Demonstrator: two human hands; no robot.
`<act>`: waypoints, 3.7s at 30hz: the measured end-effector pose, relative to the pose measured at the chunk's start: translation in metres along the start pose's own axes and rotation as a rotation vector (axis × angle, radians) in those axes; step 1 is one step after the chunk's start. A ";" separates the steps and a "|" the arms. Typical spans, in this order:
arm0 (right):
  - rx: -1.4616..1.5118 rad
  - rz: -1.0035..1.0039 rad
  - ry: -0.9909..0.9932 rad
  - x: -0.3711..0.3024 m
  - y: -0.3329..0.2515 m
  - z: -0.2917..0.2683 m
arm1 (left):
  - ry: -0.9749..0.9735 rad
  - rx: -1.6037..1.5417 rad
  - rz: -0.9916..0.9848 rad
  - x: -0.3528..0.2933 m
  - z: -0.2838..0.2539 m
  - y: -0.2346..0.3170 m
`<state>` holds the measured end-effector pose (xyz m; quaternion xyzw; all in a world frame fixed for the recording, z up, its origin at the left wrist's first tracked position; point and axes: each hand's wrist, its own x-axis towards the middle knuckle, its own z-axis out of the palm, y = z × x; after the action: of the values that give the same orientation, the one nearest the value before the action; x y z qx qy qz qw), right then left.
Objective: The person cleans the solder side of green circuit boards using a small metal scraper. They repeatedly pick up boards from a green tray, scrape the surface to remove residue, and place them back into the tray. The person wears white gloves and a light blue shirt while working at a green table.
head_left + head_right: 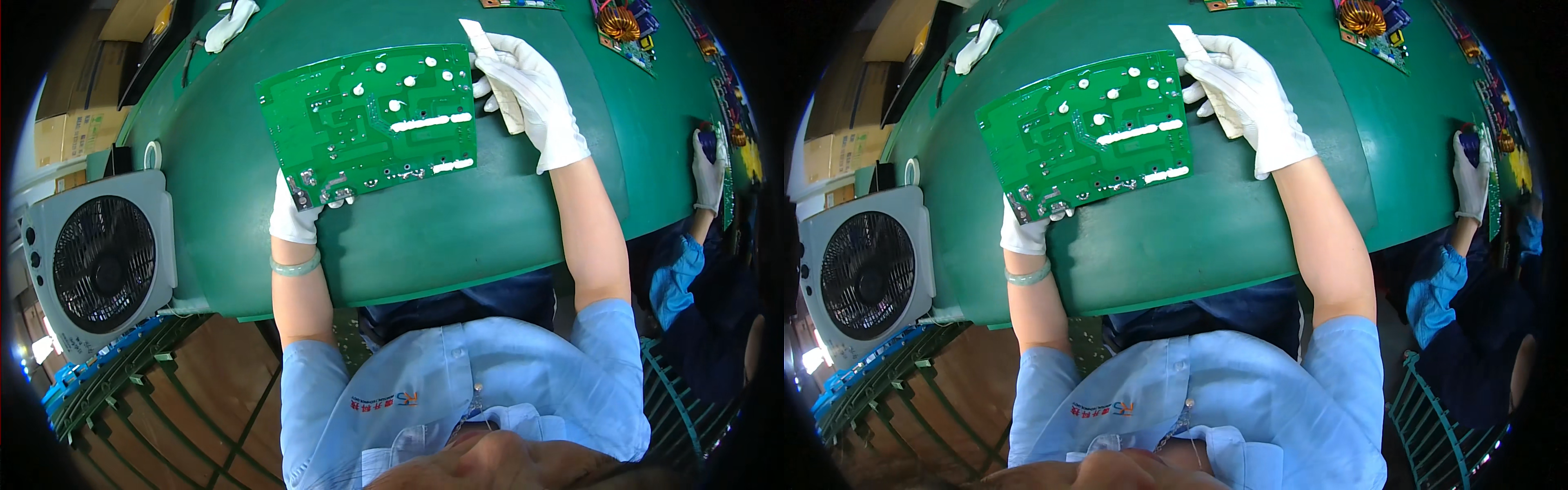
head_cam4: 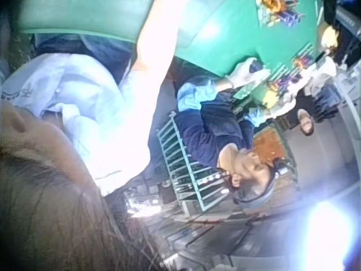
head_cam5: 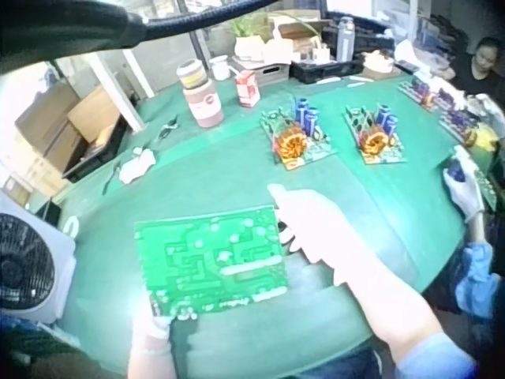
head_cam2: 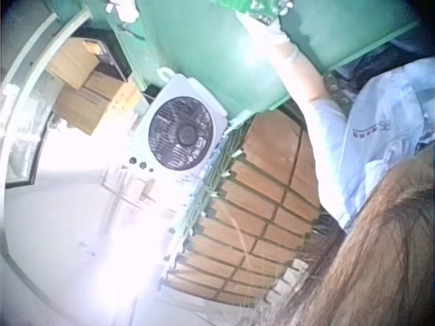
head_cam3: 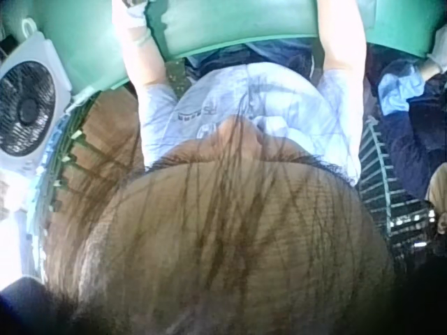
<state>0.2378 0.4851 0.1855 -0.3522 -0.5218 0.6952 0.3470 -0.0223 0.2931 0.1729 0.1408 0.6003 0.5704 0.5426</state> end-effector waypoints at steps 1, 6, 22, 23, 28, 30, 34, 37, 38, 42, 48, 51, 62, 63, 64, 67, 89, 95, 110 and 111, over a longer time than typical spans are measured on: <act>-0.006 0.006 -0.007 0.000 -0.001 0.000 | 0.005 -0.032 -0.013 0.000 0.000 0.000; -0.007 0.005 -0.024 -0.002 -0.003 0.001 | -0.074 -0.151 -0.034 0.000 -0.007 -0.003; 0.010 0.025 -0.019 -0.008 0.006 0.003 | -0.140 -0.288 -0.031 0.001 -0.016 -0.011; 0.015 0.021 -0.026 -0.008 0.003 0.004 | -0.240 -0.331 -0.041 0.005 -0.026 -0.011; -0.032 0.020 -0.004 -0.008 0.004 0.007 | -0.216 -0.333 -0.041 0.004 -0.026 -0.012; -0.059 0.029 0.005 -0.008 0.003 0.009 | -0.168 -0.254 -0.002 0.003 -0.023 -0.014; -0.043 0.003 -0.001 -0.006 0.004 0.008 | -0.020 0.018 0.102 0.000 -0.018 -0.016; -0.030 -0.001 -0.007 -0.005 0.003 0.008 | -0.010 0.015 0.106 -0.002 -0.015 -0.014; -0.024 -0.004 -0.005 -0.005 0.003 0.009 | -0.019 -0.042 0.087 -0.002 -0.015 -0.014; -0.016 -0.009 -0.004 -0.007 -0.002 0.011 | -0.012 -0.169 0.053 0.001 -0.020 -0.015; -0.027 -0.018 -0.009 -0.005 0.000 0.009 | -0.023 -0.221 0.045 -0.003 -0.017 -0.012; -0.018 -0.006 0.003 -0.006 -0.004 0.011 | -0.036 -0.106 0.106 -0.002 -0.022 -0.014; -0.001 -0.009 -0.021 -0.007 -0.007 0.010 | -0.049 -0.016 0.254 -0.020 -0.001 -0.007; 0.020 -0.014 -0.036 -0.006 -0.005 0.011 | -0.043 0.036 0.294 -0.025 0.001 -0.005; 0.014 -0.003 -0.032 -0.005 -0.006 0.012 | -0.051 0.091 0.322 -0.025 0.002 -0.006; 0.017 0.003 -0.030 -0.007 -0.009 0.015 | -0.102 0.333 0.444 -0.016 -0.004 -0.017; 0.070 0.004 -0.038 -0.007 -0.005 0.012 | -0.332 -0.527 0.144 0.012 0.004 -0.019; 0.006 0.014 -0.052 -0.007 -0.003 0.015 | -0.318 -0.639 0.126 0.006 0.008 -0.009; -0.098 0.031 0.005 -0.025 -0.012 0.030 | -0.094 -0.521 0.201 0.000 0.005 -0.011; -0.096 0.035 0.005 -0.027 -0.013 0.031 | -0.085 -0.470 0.224 -0.001 0.006 -0.011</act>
<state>0.2266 0.4500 0.2075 -0.3791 -0.5473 0.6745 0.3190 -0.0119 0.2922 0.1659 0.1003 0.4090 0.7441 0.5186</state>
